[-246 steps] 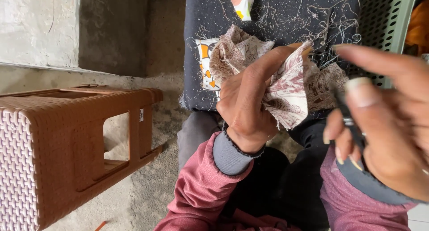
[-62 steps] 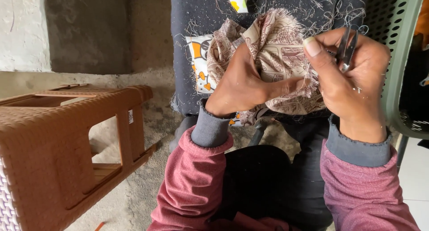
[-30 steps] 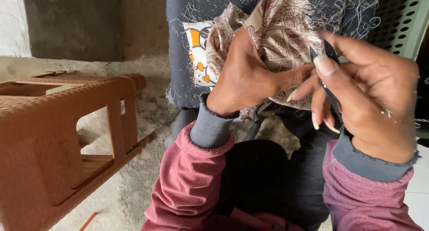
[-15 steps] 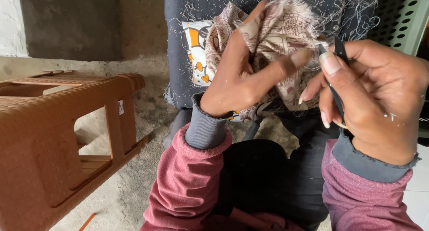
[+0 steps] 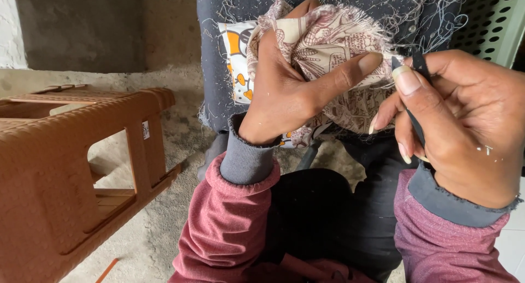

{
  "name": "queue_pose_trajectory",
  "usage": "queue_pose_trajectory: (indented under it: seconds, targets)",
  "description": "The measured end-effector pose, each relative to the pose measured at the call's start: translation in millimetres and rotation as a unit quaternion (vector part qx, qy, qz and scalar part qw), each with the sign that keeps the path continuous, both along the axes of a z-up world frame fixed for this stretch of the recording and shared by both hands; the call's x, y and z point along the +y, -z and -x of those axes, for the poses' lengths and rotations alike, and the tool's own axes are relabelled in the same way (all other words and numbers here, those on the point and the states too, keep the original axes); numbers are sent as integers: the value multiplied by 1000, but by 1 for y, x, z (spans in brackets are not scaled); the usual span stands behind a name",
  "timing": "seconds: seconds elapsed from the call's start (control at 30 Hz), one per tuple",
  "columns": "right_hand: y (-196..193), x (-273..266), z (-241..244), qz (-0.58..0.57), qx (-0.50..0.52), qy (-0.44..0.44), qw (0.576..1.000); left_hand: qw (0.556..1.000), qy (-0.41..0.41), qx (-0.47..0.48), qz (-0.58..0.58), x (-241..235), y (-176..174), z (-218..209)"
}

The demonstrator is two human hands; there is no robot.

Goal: The person uses scissors to trim loose threads and frayed edges from a piece of patterned fabric. They hold the fabric with one hand while cutting with the other, occasionally stretching the material to access different areas.

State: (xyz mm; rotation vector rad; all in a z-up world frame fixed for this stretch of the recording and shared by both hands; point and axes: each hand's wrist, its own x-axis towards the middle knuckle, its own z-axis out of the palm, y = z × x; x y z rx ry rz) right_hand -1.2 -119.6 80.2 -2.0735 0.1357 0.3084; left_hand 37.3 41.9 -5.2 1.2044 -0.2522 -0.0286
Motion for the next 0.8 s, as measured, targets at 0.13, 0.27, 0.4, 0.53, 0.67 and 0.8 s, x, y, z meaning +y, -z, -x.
queue_pose_trajectory:
  seconds: [0.13, 0.27, 0.4, 0.53, 0.67, 0.8]
  targets:
    - [3, -1, -1, -11, 36, 45, 998, 1000, -4, -4, -9, 0, -1, -2]
    - [-1, 4, -3, 4, 52, 60, 997, 1000, 9, -6, 22, 2, 0, -2]
    - [0, 5, -5, 21, 24, 27, 999, 1000, 2, 0, -20, 2, -1, -2]
    - [0, 6, -6, 22, 17, 18, 999, 1000, 11, 18, 8, -1, 3, -1]
    - [0, 4, -7, 28, 14, -2, 1000, 998, -10, -23, -57, 1, 4, -4]
    - [1, 3, -7, 4, 31, 2, 1000, 999, -6, -15, -43, 0, 7, -3]
